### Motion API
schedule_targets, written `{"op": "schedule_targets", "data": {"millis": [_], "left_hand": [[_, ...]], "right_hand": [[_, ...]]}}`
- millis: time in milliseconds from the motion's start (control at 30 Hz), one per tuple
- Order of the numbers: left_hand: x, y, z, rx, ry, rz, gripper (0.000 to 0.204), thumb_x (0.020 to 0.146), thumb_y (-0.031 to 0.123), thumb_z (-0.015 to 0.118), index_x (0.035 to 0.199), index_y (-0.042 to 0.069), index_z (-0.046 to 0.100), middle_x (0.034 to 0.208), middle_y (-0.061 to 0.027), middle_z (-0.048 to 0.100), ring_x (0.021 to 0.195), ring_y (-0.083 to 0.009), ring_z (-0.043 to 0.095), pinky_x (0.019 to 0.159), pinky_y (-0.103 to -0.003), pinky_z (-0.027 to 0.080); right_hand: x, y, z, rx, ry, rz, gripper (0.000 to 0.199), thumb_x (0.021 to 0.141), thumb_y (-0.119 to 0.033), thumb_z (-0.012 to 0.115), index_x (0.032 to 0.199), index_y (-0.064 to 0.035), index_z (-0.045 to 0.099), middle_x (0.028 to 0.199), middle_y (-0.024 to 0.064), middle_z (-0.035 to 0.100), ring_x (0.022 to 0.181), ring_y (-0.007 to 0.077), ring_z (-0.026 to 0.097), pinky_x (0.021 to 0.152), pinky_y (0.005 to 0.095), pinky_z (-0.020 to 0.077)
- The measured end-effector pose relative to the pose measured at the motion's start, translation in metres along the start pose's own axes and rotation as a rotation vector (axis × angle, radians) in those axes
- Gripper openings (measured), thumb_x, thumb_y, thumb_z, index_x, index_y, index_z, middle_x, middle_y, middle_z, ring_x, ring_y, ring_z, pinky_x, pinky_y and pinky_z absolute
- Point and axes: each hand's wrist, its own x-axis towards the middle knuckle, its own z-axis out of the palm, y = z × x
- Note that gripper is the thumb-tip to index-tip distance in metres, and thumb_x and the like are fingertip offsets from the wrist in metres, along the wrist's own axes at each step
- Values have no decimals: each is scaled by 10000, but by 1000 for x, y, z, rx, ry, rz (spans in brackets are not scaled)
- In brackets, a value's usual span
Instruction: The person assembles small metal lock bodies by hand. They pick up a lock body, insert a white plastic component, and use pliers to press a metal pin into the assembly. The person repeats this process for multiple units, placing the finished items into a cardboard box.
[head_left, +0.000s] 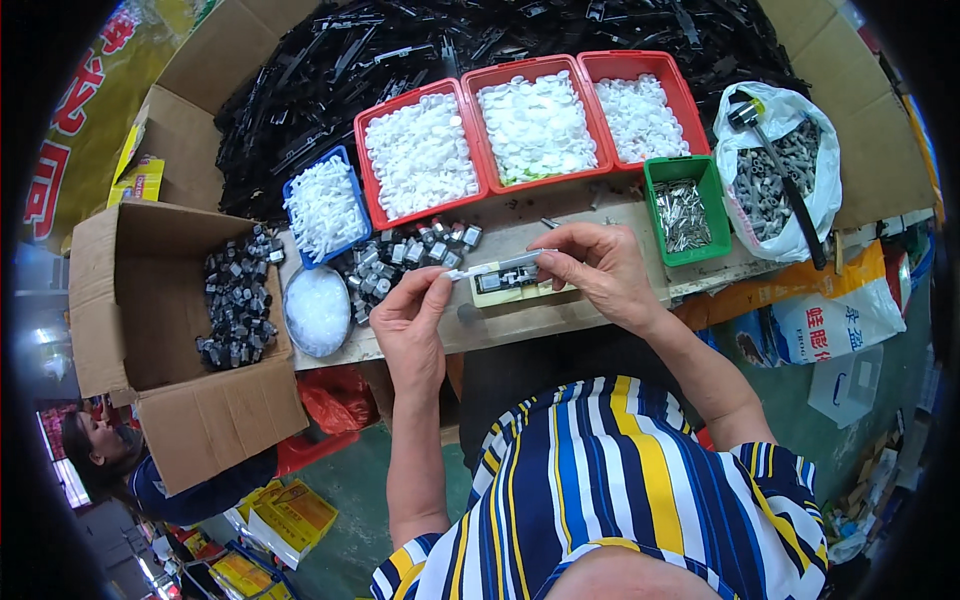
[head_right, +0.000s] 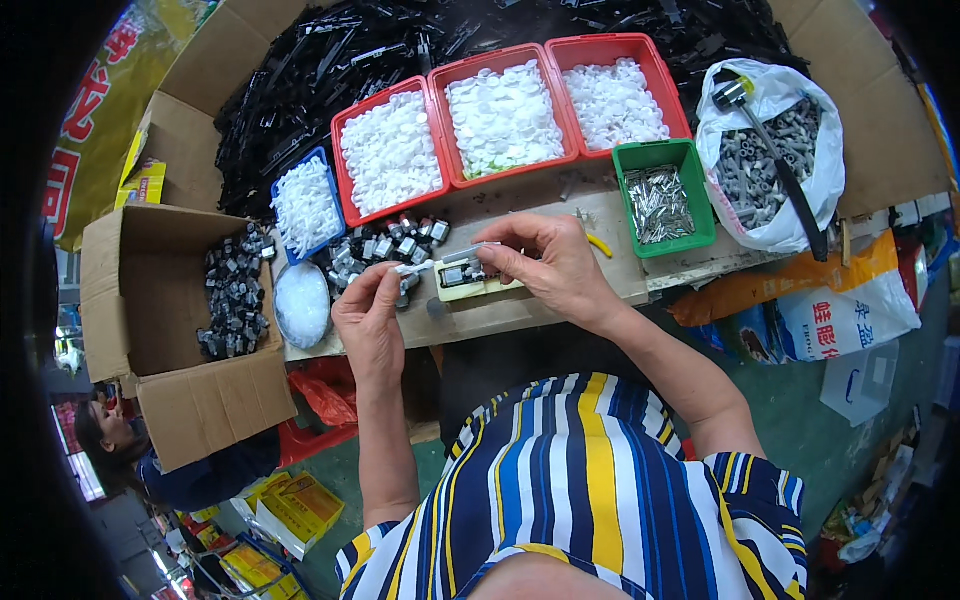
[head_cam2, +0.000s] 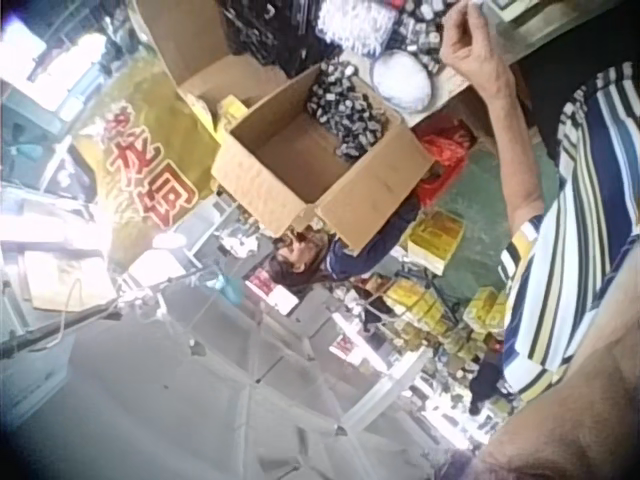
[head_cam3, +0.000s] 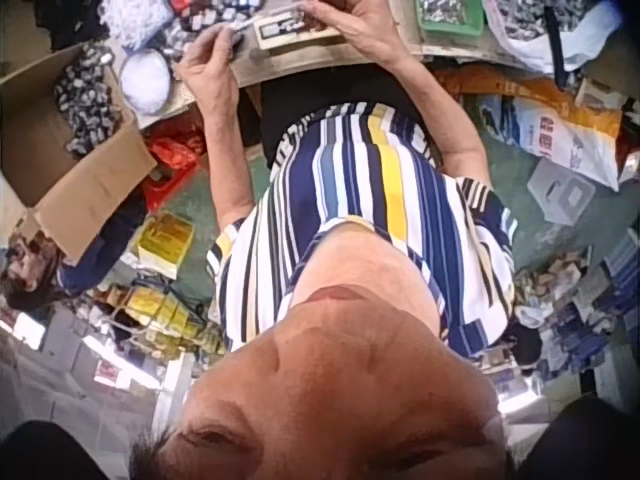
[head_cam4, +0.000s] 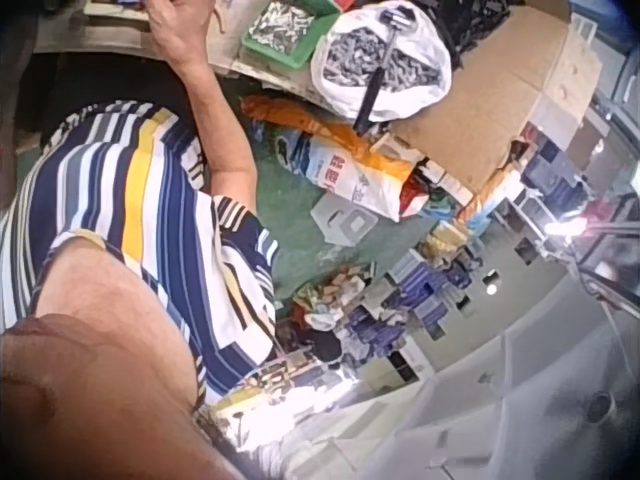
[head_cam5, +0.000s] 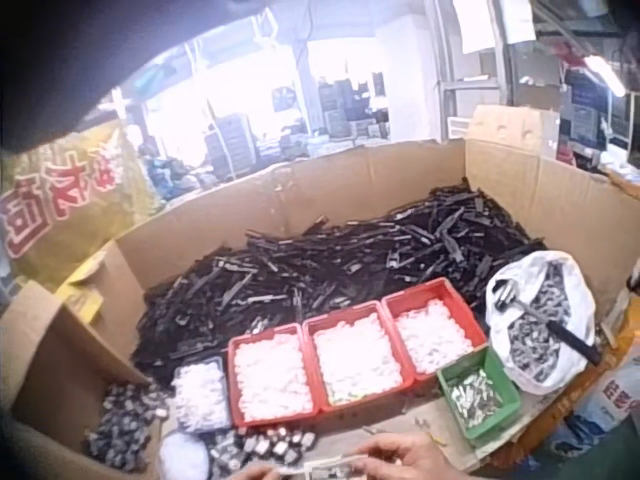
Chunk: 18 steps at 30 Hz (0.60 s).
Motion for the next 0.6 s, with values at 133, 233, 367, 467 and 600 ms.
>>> {"op": "schedule_targets", "data": {"millis": [133,233,367,467,600], "left_hand": [[3,-6,7,36,-51,12,129,879,-31,730,1008,-26,743,967,-60,690,885,-104,612,801,-236,485],[4,-8,9,38,-51,23,133,867,-28,744,1000,-19,748,966,-63,686,894,-109,607,798,-244,480],[5,-9,9,126,-53,88,127,855,-27,753,982,-15,754,952,-65,694,891,-121,605,788,-249,476],[2,-13,12,197,-37,160,118,849,-23,758,967,-16,759,928,-68,705,892,-136,603,786,-258,472],[-3,-22,18,250,-8,211,121,840,-20,764,961,-16,760,913,-72,717,897,-154,605,793,-273,469]], "right_hand": [[0,4,-1,65,17,23,182,963,-143,685,1048,16,716,854,29,711,748,53,639,656,205,523],[0,7,-1,76,21,35,176,963,-141,686,1040,15,715,857,32,710,752,55,643,652,201,522],[1,10,-1,86,26,60,166,962,-133,688,1026,18,713,844,32,706,738,53,640,640,198,519],[2,14,-3,133,32,72,159,963,-132,687,1013,16,714,823,26,701,709,50,629,623,197,512],[1,15,-7,154,39,74,157,957,-137,695,1001,11,718,790,11,689,674,40,609,602,193,496]]}}
